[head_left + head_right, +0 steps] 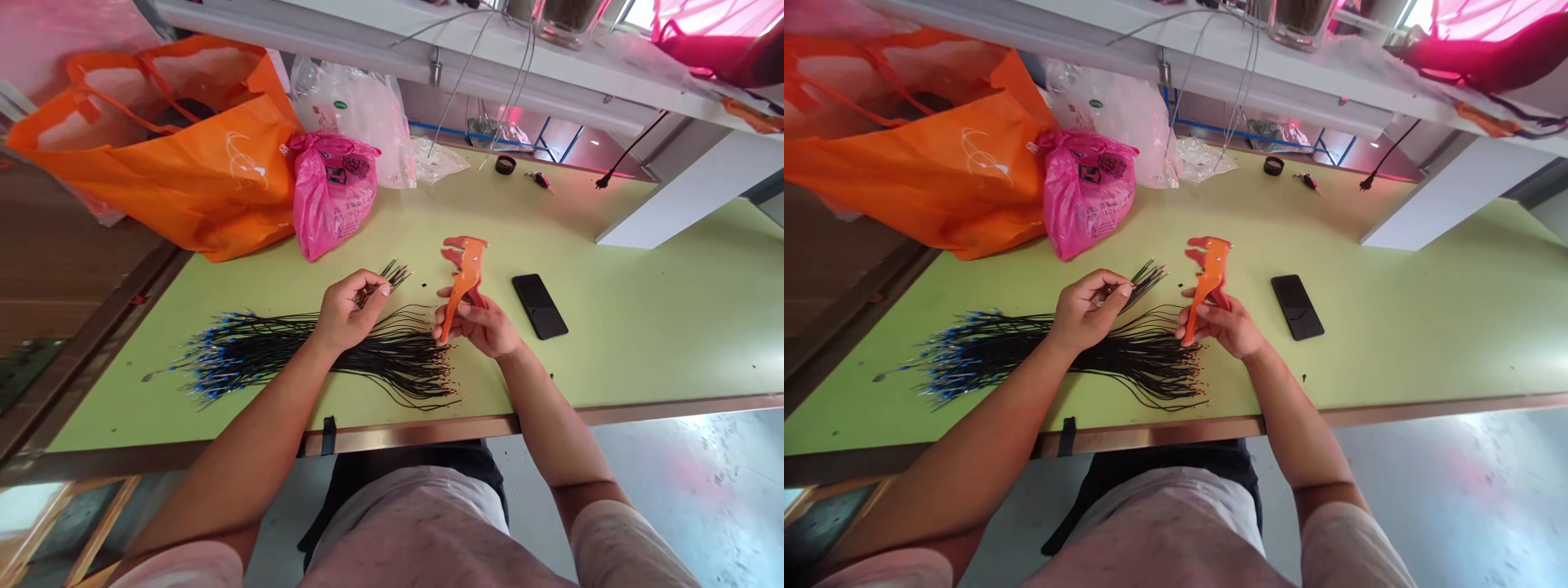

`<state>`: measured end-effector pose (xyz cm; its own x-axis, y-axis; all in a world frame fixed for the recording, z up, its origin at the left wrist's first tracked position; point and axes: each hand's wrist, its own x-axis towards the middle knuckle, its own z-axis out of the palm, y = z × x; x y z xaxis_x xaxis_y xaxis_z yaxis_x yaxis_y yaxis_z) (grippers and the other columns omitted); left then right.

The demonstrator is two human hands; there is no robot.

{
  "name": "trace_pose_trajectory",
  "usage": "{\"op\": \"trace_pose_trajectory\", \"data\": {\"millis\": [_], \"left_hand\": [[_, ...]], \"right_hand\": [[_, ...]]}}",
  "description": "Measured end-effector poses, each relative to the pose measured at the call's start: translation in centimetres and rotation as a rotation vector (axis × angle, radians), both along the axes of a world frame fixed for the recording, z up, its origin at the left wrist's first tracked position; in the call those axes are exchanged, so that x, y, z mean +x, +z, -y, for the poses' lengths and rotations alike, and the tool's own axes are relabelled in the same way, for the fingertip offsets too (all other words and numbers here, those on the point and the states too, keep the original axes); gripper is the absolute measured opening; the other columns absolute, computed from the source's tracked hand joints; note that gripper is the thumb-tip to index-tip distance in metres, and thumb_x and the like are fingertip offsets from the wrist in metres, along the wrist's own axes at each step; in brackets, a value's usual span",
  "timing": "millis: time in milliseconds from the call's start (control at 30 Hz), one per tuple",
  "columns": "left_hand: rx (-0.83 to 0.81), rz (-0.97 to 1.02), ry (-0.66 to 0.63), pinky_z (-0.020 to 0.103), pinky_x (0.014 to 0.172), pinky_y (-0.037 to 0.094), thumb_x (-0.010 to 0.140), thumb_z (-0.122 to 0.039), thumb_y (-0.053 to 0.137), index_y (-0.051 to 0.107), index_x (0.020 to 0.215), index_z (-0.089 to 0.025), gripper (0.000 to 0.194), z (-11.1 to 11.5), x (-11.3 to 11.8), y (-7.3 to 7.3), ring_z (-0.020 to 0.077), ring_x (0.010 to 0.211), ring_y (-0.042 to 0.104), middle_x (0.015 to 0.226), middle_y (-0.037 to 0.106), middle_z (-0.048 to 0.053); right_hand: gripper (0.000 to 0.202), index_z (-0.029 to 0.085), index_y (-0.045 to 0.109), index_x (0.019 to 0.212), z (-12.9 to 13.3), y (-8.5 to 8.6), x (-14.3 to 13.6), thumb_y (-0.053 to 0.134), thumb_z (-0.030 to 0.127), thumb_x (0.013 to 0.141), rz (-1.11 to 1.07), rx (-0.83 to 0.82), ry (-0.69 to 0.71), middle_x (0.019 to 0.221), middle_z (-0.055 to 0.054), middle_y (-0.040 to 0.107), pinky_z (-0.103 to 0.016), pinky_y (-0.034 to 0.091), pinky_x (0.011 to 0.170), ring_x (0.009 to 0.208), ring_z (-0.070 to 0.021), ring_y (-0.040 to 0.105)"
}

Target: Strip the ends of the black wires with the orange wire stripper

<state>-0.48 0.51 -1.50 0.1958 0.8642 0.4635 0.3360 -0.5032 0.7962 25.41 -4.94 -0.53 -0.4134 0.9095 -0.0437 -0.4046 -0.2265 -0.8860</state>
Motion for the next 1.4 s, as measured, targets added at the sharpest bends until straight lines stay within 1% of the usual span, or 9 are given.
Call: {"op": "trace_pose_trajectory", "data": {"millis": [133, 267, 467, 567, 667, 733, 800, 1100, 1400], "left_hand": [[0.152, -0.33, -0.109, 0.028, 0.07, 0.049, 0.098, -0.034, 0.059, 0.075, 0.091, -0.019, 0.023, 0.2, 0.5, -0.6, 0.0166, 0.078, 0.063, 0.088, 0.071, 0.005], [0.195, -0.619, -0.211, 0.032, 0.074, 0.052, 0.102, -0.038, 0.053, 0.079, 0.097, -0.022, 0.031, 0.7, 1.3, -1.5, 0.0221, 0.091, 0.068, 0.092, 0.073, 0.007], [0.144, -0.718, -0.524, 0.032, 0.079, 0.055, 0.106, -0.044, 0.052, 0.08, 0.109, -0.025, 0.034, 0.6, 1.1, -2.2, 0.0201, 0.089, 0.071, 0.099, 0.074, 0.006], [0.152, -0.553, -0.453, 0.032, 0.088, 0.056, 0.107, -0.043, 0.047, 0.077, 0.115, -0.023, 0.037, 0.3, 0.7, -1.9, 0.0199, 0.097, 0.071, 0.109, 0.074, 0.009], [0.155, -0.419, -0.183, 0.032, 0.087, 0.056, 0.106, -0.037, 0.048, 0.076, 0.114, -0.02, 0.033, -0.2, 0.2, -1.4, 0.0202, 0.098, 0.071, 0.109, 0.074, 0.01], [0.114, -0.447, 0.016, 0.031, 0.082, 0.054, 0.102, -0.035, 0.053, 0.076, 0.109, -0.02, 0.028, -0.7, -0.2, -1.4, 0.0204, 0.093, 0.07, 0.104, 0.075, 0.008], [0.045, -0.544, 0.108, 0.031, 0.075, 0.052, 0.097, -0.035, 0.059, 0.077, 0.101, -0.022, 0.023, -1.3, -0.6, -1.5, 0.0205, 0.087, 0.069, 0.099, 0.075, 0.006], [-0.038, -0.837, 0.098, 0.033, 0.067, 0.046, 0.096, -0.035, 0.057, 0.078, 0.098, -0.024, 0.024, -2.0, -1.1, -2.4, 0.0254, 0.092, 0.069, 0.101, 0.076, 0.007], [-0.066, -0.985, 0.118, 0.038, 0.078, 0.053, 0.099, -0.027, 0.049, 0.074, 0.1, -0.017, 0.027, -1.9, -0.2, -2.1, 0.032, 0.106, 0.068, 0.106, 0.073, 0.015]], "right_hand": [[0.038, 0.022, 0.06, 0.125, -0.7, -0.1, 0.9, 0.072, 0.035, 0.091, -0.056, 0.004, -0.203, 0.097, -0.003, 0.075, -0.041, 0.067, 0.076, 0.086, -0.0232, 0.079], [0.038, 0.022, 0.059, 0.124, -0.8, -0.3, 0.8, 0.069, 0.033, 0.09, -0.039, -0.016, -0.255, 0.096, -0.003, 0.074, -0.044, 0.068, 0.078, 0.086, -0.0231, 0.078], [0.038, 0.022, 0.059, 0.123, -0.7, -0.7, 0.1, 0.071, 0.031, 0.088, -0.028, -0.019, -0.265, 0.095, -0.003, 0.074, -0.042, 0.068, 0.075, 0.086, -0.023, 0.078], [0.039, 0.021, 0.059, 0.122, -0.8, -0.9, 0.0, 0.072, 0.03, 0.087, -0.027, -0.026, -0.272, 0.094, -0.003, 0.074, -0.041, 0.068, 0.075, 0.084, -0.0227, 0.078], [0.04, 0.021, 0.059, 0.122, -0.7, -0.8, 0.0, 0.073, 0.029, 0.086, -0.035, -0.037, -0.278, 0.094, -0.002, 0.074, -0.041, 0.068, 0.075, 0.082, -0.0222, 0.078], [0.04, 0.021, 0.059, 0.122, -0.7, -0.7, -0.1, 0.073, 0.029, 0.086, -0.039, -0.043, -0.281, 0.093, -0.002, 0.074, -0.04, 0.068, 0.074, 0.082, -0.022, 0.078], [0.04, 0.021, 0.06, 0.121, -0.6, -0.5, -0.2, 0.074, 0.029, 0.085, -0.039, -0.049, -0.283, 0.093, -0.002, 0.074, -0.04, 0.068, 0.074, 0.081, -0.0221, 0.078], [0.042, 0.02, 0.061, 0.118, -0.4, -0.4, -0.7, 0.079, 0.031, 0.082, -0.029, -0.048, -0.286, 0.091, -0.003, 0.074, -0.038, 0.067, 0.072, 0.08, -0.0223, 0.078], [0.045, 0.019, 0.062, 0.119, -0.4, -0.8, -1.0, 0.08, 0.031, 0.08, -0.005, -0.054, -0.265, 0.09, -0.003, 0.075, -0.038, 0.067, 0.071, 0.08, -0.0237, 0.079]]}}
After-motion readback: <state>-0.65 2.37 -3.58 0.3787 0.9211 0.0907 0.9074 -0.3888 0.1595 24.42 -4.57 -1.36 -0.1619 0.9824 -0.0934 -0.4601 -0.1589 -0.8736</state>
